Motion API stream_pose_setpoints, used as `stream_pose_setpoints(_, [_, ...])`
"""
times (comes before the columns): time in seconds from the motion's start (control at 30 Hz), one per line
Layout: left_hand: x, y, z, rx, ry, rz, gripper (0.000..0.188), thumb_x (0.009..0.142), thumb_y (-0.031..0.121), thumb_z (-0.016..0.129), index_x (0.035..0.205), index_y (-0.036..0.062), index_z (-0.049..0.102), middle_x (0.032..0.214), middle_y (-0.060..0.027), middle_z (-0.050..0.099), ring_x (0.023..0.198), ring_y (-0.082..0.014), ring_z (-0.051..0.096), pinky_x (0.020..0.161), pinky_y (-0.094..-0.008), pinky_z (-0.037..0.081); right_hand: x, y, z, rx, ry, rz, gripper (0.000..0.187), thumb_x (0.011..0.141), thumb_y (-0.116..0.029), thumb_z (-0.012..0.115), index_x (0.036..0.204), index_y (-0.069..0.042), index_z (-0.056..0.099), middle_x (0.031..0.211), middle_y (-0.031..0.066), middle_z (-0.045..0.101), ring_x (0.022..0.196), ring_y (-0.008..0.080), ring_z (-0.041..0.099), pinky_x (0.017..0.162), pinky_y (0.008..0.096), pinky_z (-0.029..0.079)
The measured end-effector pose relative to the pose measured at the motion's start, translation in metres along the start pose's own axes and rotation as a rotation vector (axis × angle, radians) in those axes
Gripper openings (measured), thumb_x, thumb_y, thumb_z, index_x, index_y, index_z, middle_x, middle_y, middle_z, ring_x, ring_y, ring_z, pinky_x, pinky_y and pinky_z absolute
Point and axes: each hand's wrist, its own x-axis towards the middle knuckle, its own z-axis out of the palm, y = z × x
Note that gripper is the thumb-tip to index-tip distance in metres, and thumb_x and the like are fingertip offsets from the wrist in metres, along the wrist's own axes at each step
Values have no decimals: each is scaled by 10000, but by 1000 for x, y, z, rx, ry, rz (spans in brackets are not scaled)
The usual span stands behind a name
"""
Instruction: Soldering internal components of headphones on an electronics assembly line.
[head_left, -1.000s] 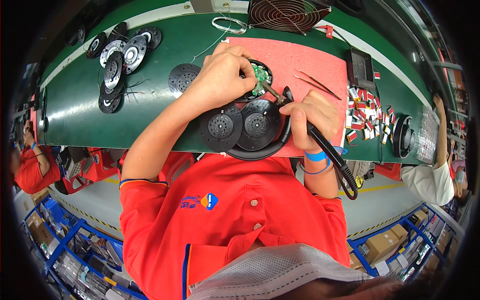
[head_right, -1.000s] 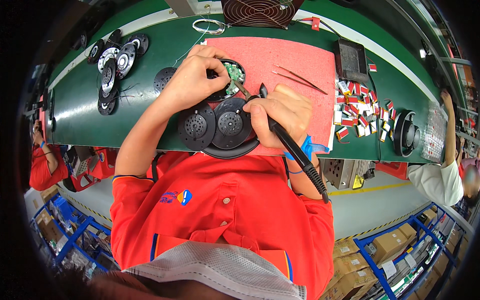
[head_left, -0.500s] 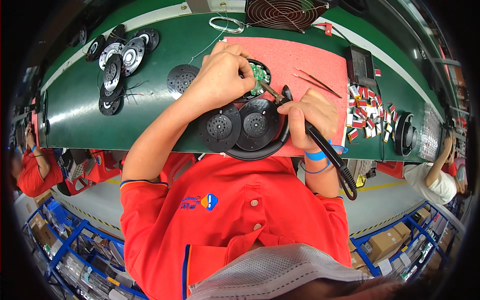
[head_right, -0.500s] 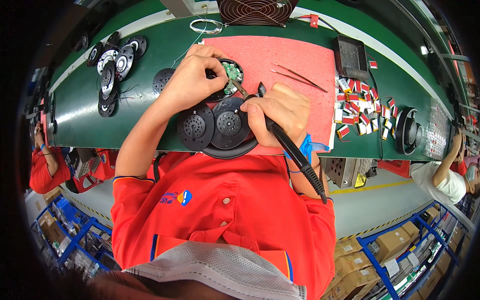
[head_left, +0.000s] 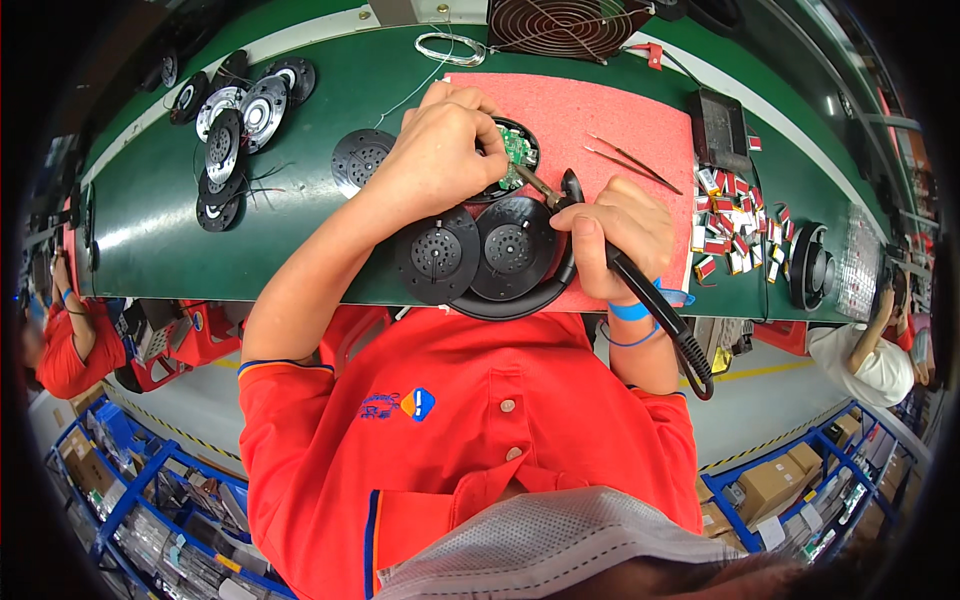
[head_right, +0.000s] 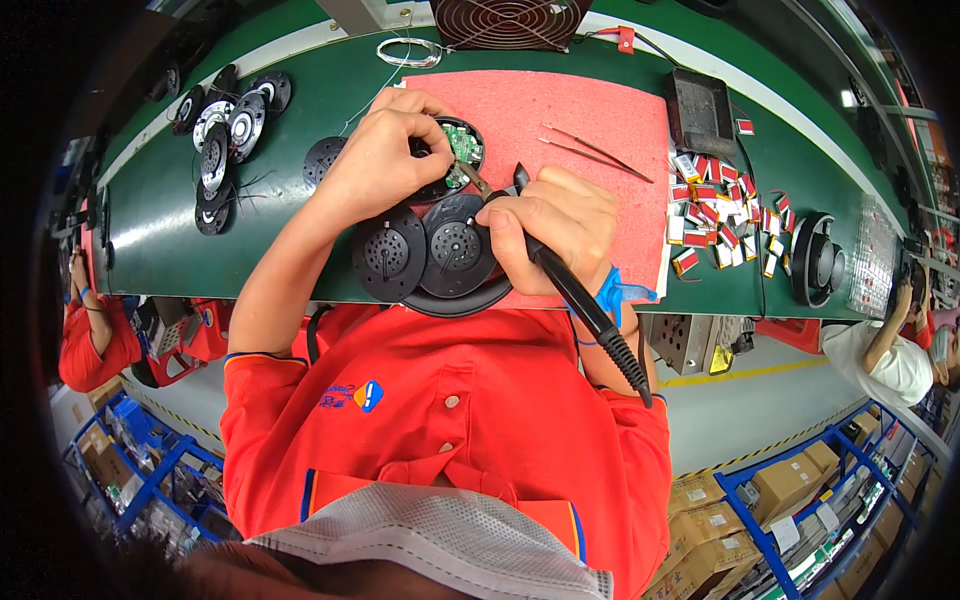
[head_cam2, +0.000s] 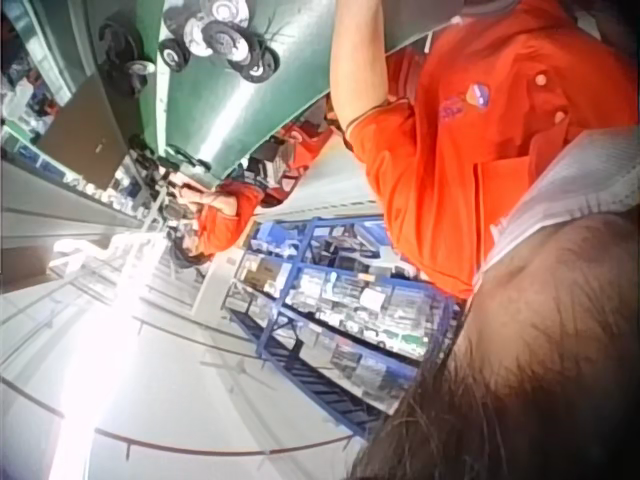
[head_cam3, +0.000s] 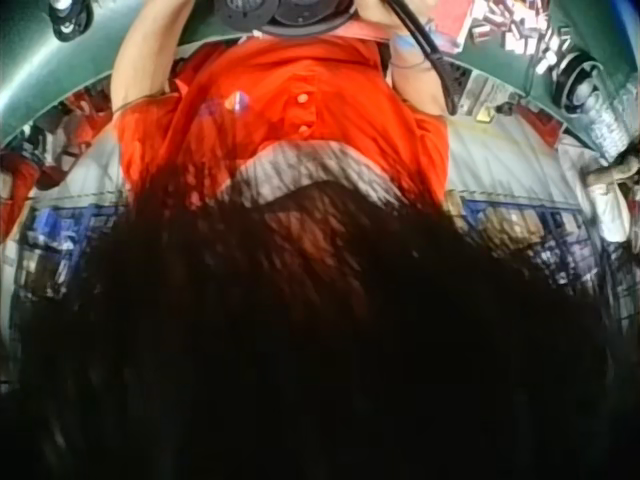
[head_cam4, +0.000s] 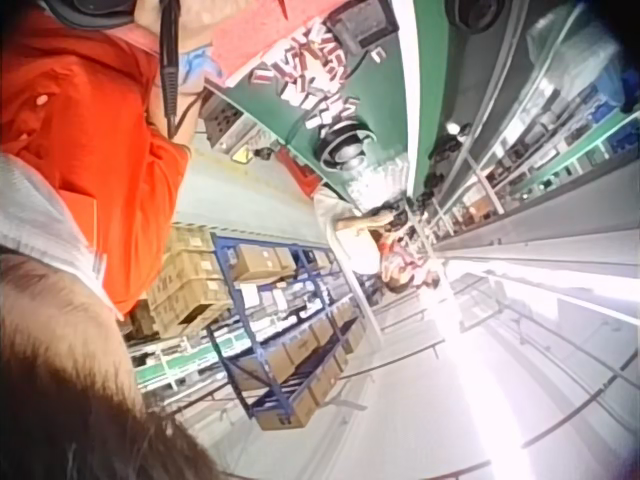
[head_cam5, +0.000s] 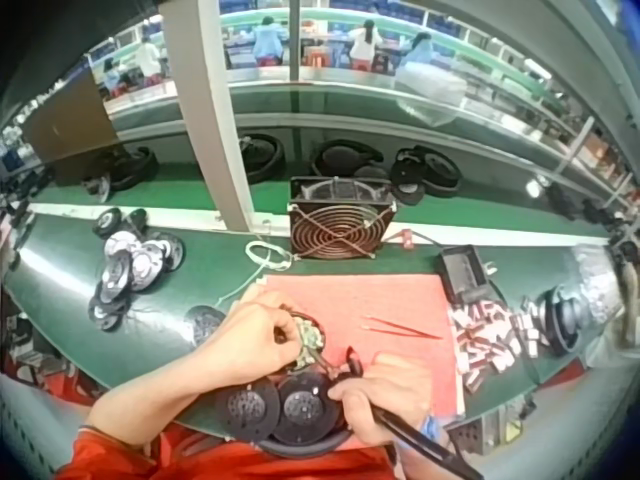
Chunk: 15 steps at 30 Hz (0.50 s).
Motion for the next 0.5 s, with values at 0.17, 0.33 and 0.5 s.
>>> stream_pose_setpoints(0.17, [0,1,0,-2,6,14,109,673,103,657,717,14,701,1028,-97,633,1038,-290,520,889,-421,412,-2,-1,-3,-18,-7,10,168,815,-64,558,680,-3,635,524,58,527,434,183,433,434,309,333])
stream_pose_setpoints(0.33, [1,3,0,-6,-3,4,111,671,102,654,716,13,700,1025,-99,632,1039,-288,516,890,-428,410,-2,-4,-7,-25,-3,43,195,836,-86,548,682,0,635,550,67,556,451,185,444,445,311,337])
stream_pose_setpoints(0.5, [0,3,0,-3,5,1,115,671,108,653,713,11,698,1026,-98,632,1043,-289,517,891,-429,407,-4,-3,-7,-24,14,54,213,846,-101,546,681,2,632,574,76,582,459,187,448,451,310,338])
